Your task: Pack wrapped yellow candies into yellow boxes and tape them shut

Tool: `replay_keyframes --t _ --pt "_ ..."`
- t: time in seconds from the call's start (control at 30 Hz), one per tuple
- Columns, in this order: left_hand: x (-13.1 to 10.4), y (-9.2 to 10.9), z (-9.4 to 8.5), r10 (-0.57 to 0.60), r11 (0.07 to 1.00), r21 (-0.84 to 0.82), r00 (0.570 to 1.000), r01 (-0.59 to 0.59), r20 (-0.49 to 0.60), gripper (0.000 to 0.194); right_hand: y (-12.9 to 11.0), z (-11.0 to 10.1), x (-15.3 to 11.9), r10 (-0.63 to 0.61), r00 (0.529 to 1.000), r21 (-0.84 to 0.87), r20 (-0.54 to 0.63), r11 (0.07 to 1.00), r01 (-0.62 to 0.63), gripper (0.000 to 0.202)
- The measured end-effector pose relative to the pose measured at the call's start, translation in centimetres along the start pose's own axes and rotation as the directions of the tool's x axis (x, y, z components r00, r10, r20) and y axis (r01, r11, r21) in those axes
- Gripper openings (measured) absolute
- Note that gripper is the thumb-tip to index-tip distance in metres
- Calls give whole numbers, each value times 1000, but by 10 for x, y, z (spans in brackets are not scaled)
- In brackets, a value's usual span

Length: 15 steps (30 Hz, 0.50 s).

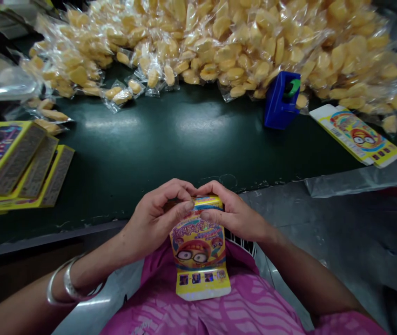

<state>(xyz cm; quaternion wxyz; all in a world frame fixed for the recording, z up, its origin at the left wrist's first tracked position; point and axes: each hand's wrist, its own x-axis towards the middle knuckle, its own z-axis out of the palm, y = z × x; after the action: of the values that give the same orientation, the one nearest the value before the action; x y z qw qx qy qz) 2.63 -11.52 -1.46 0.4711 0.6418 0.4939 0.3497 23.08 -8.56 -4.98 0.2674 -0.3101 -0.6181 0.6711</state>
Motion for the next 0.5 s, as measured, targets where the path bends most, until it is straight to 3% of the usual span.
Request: replay_keyframes --t 0.13,0.27,0.4,0.5 --pt "-9 8 -2 -41 999 -16 998 41 -48 16 5 -1 4 -15 1000 25 23 1000 15 27" --pt "-9 20 -12 -56 998 30 988 61 -144 17 15 2 7 -23 998 -27 -58 999 21 26" --pt "5 14 -18 -221 974 -61 974 219 -40 21 19 5 7 6 998 5 -61 1000 -6 19" --pt "14 5 -16 -331 930 -158 943 331 26 22 17 5 7 64 998 86 -18 994 -62 26"
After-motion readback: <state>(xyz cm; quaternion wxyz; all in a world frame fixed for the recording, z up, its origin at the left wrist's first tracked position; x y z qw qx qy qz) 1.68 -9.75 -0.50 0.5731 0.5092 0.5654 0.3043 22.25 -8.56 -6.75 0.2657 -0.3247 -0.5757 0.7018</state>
